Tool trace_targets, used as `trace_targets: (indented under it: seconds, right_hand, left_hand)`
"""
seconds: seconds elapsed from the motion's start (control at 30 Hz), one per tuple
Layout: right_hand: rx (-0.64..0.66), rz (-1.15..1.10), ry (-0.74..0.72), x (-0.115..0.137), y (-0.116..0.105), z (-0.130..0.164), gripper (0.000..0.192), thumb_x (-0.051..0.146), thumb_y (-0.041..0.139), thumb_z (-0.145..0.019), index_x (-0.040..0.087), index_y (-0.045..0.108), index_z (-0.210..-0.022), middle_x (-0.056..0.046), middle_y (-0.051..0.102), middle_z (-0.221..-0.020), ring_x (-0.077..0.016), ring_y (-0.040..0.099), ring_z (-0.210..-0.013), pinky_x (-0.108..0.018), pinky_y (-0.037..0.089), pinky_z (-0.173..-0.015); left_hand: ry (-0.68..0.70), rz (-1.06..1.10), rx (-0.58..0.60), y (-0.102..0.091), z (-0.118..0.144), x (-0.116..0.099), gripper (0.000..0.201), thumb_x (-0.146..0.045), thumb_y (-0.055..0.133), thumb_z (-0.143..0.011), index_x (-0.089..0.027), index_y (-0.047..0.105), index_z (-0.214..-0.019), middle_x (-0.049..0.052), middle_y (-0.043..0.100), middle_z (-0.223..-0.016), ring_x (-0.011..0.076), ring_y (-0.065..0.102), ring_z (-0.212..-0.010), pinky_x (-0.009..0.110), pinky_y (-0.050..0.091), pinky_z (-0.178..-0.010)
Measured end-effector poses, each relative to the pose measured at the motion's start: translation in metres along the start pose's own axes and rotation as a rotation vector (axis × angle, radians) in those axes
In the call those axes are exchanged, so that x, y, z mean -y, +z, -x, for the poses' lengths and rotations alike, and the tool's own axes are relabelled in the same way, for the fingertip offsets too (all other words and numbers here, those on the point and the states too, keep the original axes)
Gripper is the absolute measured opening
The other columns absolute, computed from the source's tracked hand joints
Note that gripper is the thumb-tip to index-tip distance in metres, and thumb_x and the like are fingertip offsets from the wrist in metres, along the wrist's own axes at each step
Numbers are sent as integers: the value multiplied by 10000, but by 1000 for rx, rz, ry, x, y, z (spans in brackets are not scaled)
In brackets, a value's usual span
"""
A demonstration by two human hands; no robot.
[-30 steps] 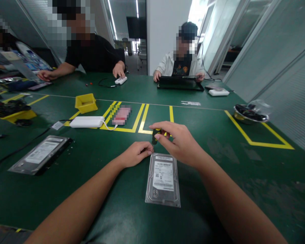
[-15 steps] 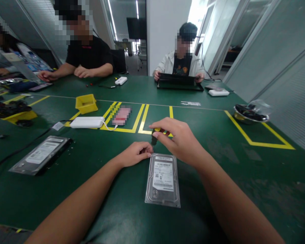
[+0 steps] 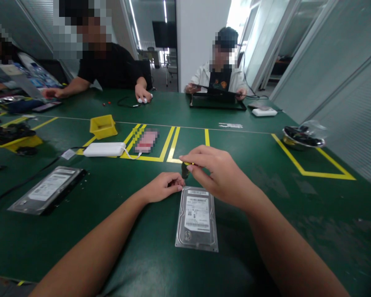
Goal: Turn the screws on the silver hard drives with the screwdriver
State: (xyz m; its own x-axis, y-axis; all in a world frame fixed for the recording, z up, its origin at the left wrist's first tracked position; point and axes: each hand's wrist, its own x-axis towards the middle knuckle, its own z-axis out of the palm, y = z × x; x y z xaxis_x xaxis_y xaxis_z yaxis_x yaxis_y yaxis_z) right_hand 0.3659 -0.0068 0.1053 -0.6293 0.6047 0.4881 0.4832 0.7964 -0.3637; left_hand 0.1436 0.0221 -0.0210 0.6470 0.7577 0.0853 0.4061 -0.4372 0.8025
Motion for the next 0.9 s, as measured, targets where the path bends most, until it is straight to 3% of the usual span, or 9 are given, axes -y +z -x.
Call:
trace_targets:
  seconds: [0.17,0.43,0.6,0.9]
  right_hand:
    - [-35,9,-4,-1,5,0,240,174,560,-936,93,707,-1107,-116,685,-1047,-186,634,-958,-318,500,-865]
    - [-162,-31,-80,-8,16,-3,159,141,576,-906,122,660,-1040,-84,702,-1015,-184,637,-969,-312,499,-875]
    - [-155,-31,-113,-8,20,-3,91,147,571,-920,147,659,-941,-71,692,-978,-180,631,-956,-310,498,-863]
    - [-181,7,-150,-10,14,1,176,131,546,-912,116,688,-1014,-87,727,-1062,-192,658,-1003,-325,505,-920]
  left_hand:
    - [8,-59,-58,4,-1,1,122,-247,564,-928,-154,630,-884,-23,598,-770,133,536,-716,247,384,-665]
    - [29,-92,-59,5,-2,0,108,-219,551,-934,-156,638,-942,-7,651,-870,148,580,-788,258,408,-727]
    - [28,-121,-71,7,-2,4,139,-249,547,-949,-159,650,-973,12,688,-937,172,613,-846,274,426,-762]
    - [45,-100,-51,5,-1,0,122,-232,540,-948,-161,639,-953,4,675,-916,165,604,-838,266,421,-756]
